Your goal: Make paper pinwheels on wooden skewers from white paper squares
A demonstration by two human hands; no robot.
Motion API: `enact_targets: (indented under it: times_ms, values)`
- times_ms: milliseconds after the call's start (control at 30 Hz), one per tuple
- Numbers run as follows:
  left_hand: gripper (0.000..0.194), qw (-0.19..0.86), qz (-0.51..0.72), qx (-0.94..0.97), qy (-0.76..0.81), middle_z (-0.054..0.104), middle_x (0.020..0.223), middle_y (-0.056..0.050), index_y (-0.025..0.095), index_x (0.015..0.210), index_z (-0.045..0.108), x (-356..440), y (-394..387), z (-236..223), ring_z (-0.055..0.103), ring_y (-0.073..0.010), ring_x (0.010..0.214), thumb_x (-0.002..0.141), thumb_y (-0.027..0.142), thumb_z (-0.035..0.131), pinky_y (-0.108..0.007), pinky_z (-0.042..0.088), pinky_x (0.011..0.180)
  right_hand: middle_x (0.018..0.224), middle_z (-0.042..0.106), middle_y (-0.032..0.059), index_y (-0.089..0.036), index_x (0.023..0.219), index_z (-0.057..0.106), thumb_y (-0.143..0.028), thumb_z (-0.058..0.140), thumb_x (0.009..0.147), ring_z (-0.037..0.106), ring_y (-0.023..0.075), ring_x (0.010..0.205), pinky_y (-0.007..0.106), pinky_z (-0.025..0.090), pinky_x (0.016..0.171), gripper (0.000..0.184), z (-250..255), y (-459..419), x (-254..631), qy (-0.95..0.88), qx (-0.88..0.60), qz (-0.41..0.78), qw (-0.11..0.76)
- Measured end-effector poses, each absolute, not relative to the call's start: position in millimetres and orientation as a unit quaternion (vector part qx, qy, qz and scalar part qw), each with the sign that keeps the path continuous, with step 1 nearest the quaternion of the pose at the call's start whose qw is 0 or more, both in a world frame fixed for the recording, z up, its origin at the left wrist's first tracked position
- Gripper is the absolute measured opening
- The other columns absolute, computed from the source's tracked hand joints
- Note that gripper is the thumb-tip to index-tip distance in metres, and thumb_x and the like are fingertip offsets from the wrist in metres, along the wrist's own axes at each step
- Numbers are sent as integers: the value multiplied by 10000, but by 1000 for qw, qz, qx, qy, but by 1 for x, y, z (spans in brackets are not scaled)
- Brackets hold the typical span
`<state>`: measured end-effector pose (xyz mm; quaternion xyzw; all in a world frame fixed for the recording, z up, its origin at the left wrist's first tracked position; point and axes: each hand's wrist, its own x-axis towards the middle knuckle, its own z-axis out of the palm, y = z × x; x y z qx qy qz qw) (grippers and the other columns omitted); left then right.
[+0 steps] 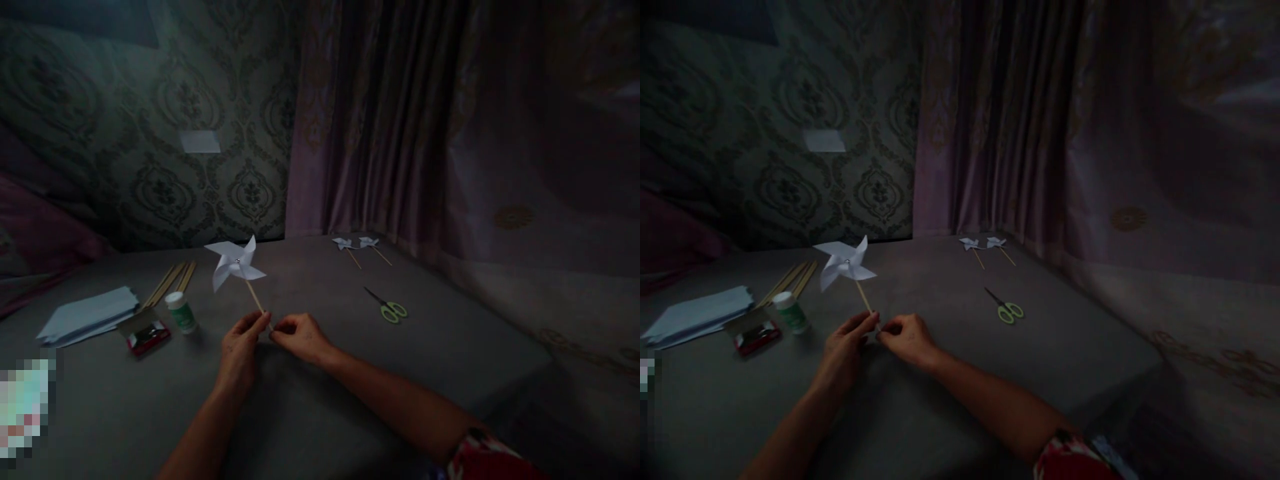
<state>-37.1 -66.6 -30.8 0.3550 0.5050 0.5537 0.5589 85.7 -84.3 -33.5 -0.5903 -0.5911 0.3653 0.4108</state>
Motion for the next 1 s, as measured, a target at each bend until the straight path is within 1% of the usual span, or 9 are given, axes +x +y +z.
enact_targets:
  times_ms: [100, 267, 333, 400, 467, 600, 733, 867, 1000]
  values:
    - [455, 541, 546, 378, 516, 647, 702, -23, 139, 791, 721, -37, -68, -30, 543, -137, 632, 483, 458, 822, -239, 377, 553, 792, 740, 47, -155, 828, 744, -257, 662, 744, 676, 168, 750, 239, 481, 650, 156, -33, -85, 91, -589, -596, 369, 403]
    - [436, 525, 524, 438, 507, 706, 815, -80, 161, 831, 738, -36, -71, -27, 627, -218, 782, 547, 488, 780, -273, 450, 628, 850, 754, 53, -169, 863, 751, -251, 625, 779, 690, 177, 792, 259, 507, 699, 172, -33, -81, 111, -597, -605, 362, 384]
    - [440, 507, 522, 456, 513, 717, 838, -85, 168, 842, 734, -36, -70, -27, 641, -241, 822, 549, 493, 774, -296, 471, 671, 898, 755, 55, -174, 888, 751, -256, 611, 796, 693, 183, 825, 270, 518, 730, 187, -34, -75, 125, -603, -620, 339, 371]
    - [420, 478, 514, 487, 519, 723, 850, -88, 175, 828, 729, -37, -69, -30, 645, -255, 845, 554, 491, 761, -324, 479, 722, 937, 754, 53, -179, 916, 750, -242, 608, 803, 693, 181, 870, 267, 515, 774, 192, -35, -65, 143, -605, -659, 279, 350]
    - [374, 438, 487, 541, 527, 726, 844, -92, 186, 812, 727, -38, -67, -34, 645, -265, 843, 588, 485, 725, -351, 474, 759, 970, 751, 33, -199, 946, 746, -250, 581, 830, 690, 161, 901, 241, 502, 800, 207, -35, -54, 162, -602, -708, 211, 303]
    - [277, 302, 379, 695, 531, 724, 907, -107, 203, 834, 721, -38, -69, -41, 626, -297, 923, 713, 419, 594, -412, 439, 826, 1029, 738, 57, -188, 992, 736, -266, 551, 852, 673, 181, 967, 245, 476, 817, 245, -30, -33, 195, -572, -758, 159, 271]
    - [288, 194, 256, 789, 523, 717, 1011, -116, 206, 928, 710, -35, -75, -45, 577, -335, 1038, 789, 357, 508, -478, 375, 878, 1083, 718, 89, -184, 1011, 730, -273, 528, 863, 648, 217, 1030, 286, 449, 863, 266, -26, -17, 217, -536, -802, 114, 238]
    - [319, 151, 212, 815, 518, 701, 1070, -122, 210, 993, 697, -35, -76, -48, 556, -334, 1075, 828, 355, 466, -479, 359, 874, 1136, 692, 116, -181, 1055, 711, -258, 501, 881, 621, 228, 1084, 313, 425, 905, 283, -26, -3, 231, -509, -830, 88, 211]
    - [326, 151, 197, 824, 509, 690, 1094, -123, 218, 1026, 693, -38, -73, -50, 555, -330, 1070, 838, 355, 465, -470, 353, 873, 1155, 671, 162, -150, 1068, 692, -223, 483, 887, 605, 247, 1111, 351, 407, 933, 286, -27, 10, 237, -488, -849, 70, 189]
